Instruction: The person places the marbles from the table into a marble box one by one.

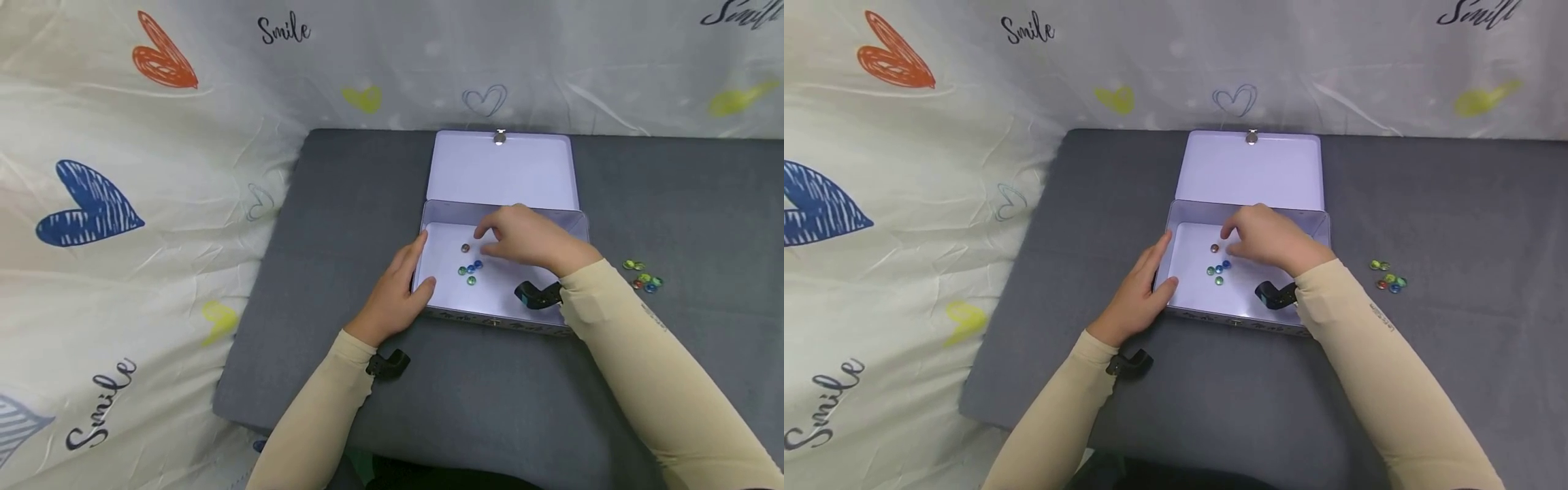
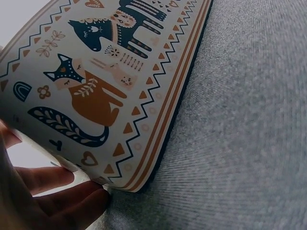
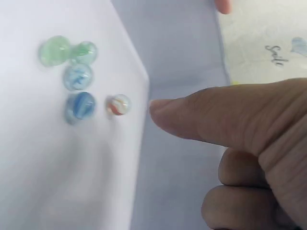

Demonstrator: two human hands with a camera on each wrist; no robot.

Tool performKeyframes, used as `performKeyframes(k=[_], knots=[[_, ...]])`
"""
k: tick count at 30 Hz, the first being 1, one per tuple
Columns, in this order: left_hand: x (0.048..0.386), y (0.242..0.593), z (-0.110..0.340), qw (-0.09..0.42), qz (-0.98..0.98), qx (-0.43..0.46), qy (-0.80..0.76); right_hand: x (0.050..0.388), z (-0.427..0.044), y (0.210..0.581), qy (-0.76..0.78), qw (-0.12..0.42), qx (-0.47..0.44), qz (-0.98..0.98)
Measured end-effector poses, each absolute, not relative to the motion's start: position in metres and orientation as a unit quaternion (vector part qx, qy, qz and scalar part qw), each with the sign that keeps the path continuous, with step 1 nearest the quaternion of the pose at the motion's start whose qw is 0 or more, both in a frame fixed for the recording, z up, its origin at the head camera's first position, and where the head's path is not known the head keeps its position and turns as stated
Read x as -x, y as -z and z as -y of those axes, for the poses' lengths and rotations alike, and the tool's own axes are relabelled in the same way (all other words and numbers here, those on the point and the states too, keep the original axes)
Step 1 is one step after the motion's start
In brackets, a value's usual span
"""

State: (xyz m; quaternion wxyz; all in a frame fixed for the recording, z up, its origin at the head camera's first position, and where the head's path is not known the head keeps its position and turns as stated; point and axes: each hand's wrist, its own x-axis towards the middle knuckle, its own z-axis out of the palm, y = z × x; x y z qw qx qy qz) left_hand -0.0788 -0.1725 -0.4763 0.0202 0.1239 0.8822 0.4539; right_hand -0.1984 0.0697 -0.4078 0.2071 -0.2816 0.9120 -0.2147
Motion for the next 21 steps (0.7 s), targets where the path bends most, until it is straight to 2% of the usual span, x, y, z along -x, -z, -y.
performKeyframes(k=[12,21], knots=[[0.078,0.477,0.173,0.019,-0.881,-0.123,-0.456,0.186,-0.089,0.387,0.229,0.146,0.288,-0.918],[0.079,0.477,0.172,0.010,-0.881,-0.128,-0.456,0.176,-0.107,0.379,0.244,0.146,0.243,-0.927]])
